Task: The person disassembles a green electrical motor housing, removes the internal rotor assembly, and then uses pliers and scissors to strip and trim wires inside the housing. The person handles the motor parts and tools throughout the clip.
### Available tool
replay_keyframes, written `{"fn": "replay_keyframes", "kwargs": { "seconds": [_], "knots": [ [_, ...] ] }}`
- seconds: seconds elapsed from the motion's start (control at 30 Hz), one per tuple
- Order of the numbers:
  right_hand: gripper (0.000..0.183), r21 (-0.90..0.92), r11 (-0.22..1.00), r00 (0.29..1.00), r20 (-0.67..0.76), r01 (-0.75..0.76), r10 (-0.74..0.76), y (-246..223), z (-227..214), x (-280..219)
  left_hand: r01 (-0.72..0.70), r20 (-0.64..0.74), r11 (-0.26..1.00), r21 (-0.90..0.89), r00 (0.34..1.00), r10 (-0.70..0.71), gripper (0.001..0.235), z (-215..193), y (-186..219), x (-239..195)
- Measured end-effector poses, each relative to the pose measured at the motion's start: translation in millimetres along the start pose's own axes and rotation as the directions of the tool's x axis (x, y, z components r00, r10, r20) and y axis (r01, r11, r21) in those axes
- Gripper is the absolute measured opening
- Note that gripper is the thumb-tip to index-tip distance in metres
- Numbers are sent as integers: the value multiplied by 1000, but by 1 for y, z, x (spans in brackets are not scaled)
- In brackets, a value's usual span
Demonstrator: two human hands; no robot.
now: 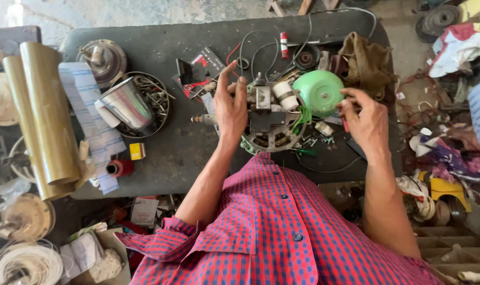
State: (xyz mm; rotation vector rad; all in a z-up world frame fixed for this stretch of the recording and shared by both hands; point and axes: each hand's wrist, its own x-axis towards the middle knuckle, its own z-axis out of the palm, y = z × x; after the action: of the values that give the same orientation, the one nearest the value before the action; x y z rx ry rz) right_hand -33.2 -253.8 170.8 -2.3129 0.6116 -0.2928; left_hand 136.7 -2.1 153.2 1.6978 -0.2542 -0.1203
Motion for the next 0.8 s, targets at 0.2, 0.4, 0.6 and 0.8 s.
{"fn": "replay_keyframes", "kwargs": {
  "seconds": [0.2,0.4,0.6,0.8],
  "knots": [
    [38,105,990,992,90,-96,86,13,33,-40,-136,86,990,32,987,133,39,-1,-5,1],
    [107,366,920,981,73,141,-180,0,76,-81,-115,79,992,47,991,111,39,-2,-5,3],
    [103,242,950,979,7,197,-205,-3,97,-82,-120,8,988,102,993,120,37,-11,-2,-12],
    [77,231,926,938,107,298,-328,23,81,-48,-55,-116,987,153,991,73,37,-15,1,-59]
  ]
}}
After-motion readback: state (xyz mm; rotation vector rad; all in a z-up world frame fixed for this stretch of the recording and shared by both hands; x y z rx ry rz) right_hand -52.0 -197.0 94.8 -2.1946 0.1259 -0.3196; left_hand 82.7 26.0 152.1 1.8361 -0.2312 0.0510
